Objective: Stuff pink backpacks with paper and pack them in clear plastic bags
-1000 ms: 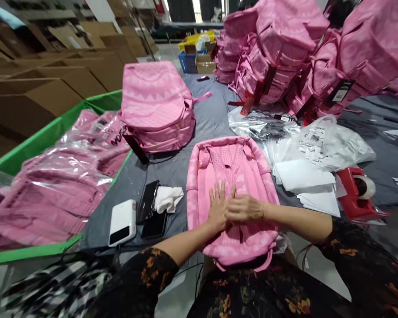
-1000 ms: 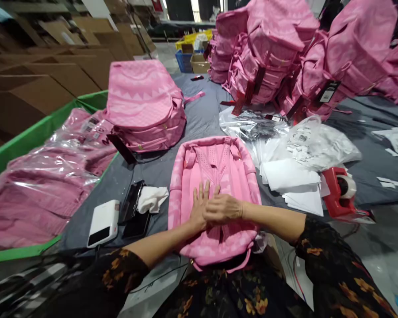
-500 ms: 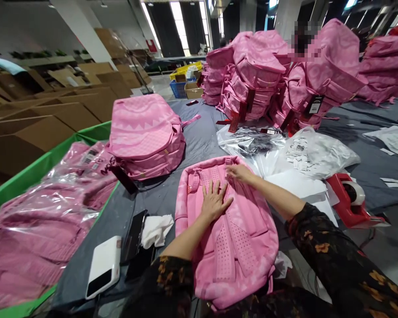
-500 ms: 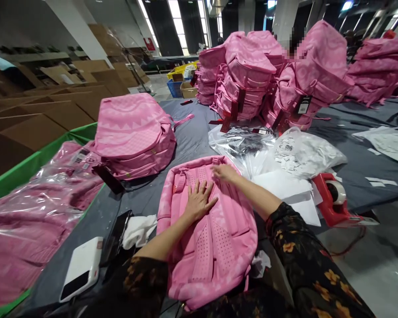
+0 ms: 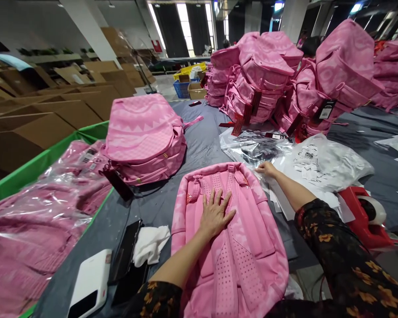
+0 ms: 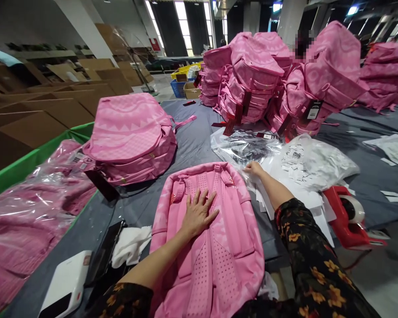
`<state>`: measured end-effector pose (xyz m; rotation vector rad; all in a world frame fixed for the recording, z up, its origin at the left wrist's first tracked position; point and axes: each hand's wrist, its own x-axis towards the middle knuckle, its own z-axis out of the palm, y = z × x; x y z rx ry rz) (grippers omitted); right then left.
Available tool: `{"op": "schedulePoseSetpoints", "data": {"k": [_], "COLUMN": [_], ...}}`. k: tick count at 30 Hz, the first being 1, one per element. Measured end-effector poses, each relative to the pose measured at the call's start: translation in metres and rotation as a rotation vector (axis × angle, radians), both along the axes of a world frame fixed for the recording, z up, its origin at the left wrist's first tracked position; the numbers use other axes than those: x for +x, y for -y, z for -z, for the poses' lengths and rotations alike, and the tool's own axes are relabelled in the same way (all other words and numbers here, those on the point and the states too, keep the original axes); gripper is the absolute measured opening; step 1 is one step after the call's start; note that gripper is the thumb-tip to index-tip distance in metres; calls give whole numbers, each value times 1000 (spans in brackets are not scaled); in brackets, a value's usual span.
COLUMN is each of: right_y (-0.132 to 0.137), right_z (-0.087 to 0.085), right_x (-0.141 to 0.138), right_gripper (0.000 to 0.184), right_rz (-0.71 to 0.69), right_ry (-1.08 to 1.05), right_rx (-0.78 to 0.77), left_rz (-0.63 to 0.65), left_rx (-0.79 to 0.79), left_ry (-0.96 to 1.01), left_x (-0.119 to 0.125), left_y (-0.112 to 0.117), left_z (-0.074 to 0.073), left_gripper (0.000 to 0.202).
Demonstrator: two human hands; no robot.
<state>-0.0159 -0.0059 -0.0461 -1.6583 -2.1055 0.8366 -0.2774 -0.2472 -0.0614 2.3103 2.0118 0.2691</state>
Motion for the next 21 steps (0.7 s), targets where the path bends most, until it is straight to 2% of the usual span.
{"op": "schedulePoseSetpoints", "data": {"k": [4, 8, 15, 21], "right_y": [-27, -41, -46, -64], "right_z": [-23, -47, -90, -149], "right_x": [12, 20, 7, -13], "right_gripper": [50, 47, 40, 32], "right_rz": [122, 243, 200, 205], "right_ry": [-55, -100, -108, -56], "right_rx": [68, 192, 316, 452], "left_rz": [4, -4, 2, 10], "left_rx": [-6, -22, 19, 13], "left_ry": [16, 24, 55, 73], "left_x": [1, 2, 2, 3], "left_y": [0, -1, 0, -1], "left_z": [-1, -3, -3, -4], "left_gripper": [68, 68, 66, 68]}}
